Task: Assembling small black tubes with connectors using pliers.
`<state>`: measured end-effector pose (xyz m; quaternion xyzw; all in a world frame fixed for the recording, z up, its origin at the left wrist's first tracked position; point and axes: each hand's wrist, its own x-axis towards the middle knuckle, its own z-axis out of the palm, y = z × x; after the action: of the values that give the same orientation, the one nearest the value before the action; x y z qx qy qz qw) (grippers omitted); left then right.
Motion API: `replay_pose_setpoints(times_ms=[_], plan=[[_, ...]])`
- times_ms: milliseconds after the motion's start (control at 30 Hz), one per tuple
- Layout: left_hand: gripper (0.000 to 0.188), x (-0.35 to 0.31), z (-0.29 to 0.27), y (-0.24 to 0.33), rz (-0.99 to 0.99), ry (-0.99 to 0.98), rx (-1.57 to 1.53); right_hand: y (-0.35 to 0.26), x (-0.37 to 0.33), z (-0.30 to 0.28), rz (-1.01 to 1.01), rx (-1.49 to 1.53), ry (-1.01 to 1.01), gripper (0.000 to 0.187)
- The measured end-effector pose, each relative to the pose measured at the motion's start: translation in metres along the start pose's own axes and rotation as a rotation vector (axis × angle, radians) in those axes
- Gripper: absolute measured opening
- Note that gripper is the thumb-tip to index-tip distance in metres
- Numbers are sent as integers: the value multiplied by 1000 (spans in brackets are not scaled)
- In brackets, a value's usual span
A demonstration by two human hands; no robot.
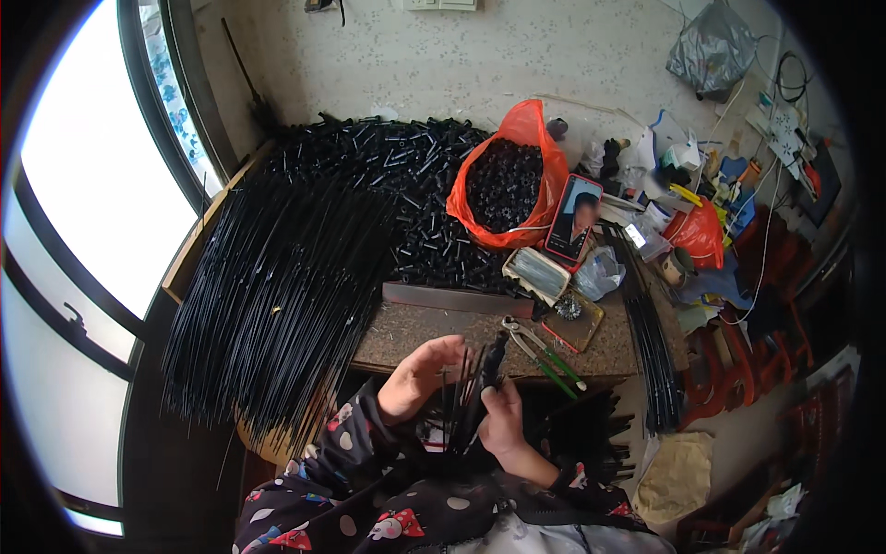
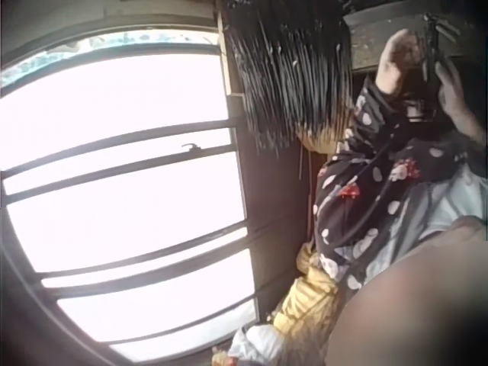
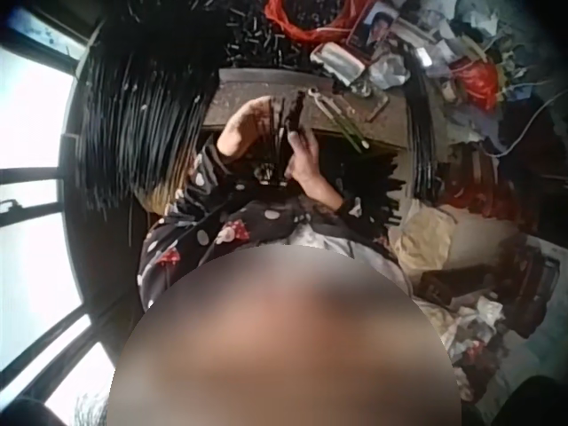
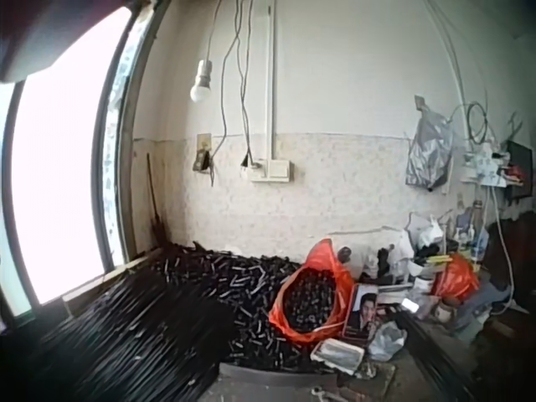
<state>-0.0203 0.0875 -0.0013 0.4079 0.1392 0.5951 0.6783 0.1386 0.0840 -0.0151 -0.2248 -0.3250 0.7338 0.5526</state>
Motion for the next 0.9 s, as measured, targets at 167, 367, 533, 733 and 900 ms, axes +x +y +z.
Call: replay_pose_setpoints(times_ms=[167,367,533,733,900], plan=[[39,1,33,10,84,185,959,6,-8,1,-264,-478,-29,21],[28,-6,22,16,69,139,765,-9,-2,-2,-187,-614,-167,17],[29,6,9,28,10,-183,632,-20,16,-18,210,-313,-408,18],[45,1,2,17,-79,-192,574,-11,21,-24,159,-305,-313,22],[47,-5,14,-2,166,0,1219,-12,15,3,-9,-605,-78,25]])
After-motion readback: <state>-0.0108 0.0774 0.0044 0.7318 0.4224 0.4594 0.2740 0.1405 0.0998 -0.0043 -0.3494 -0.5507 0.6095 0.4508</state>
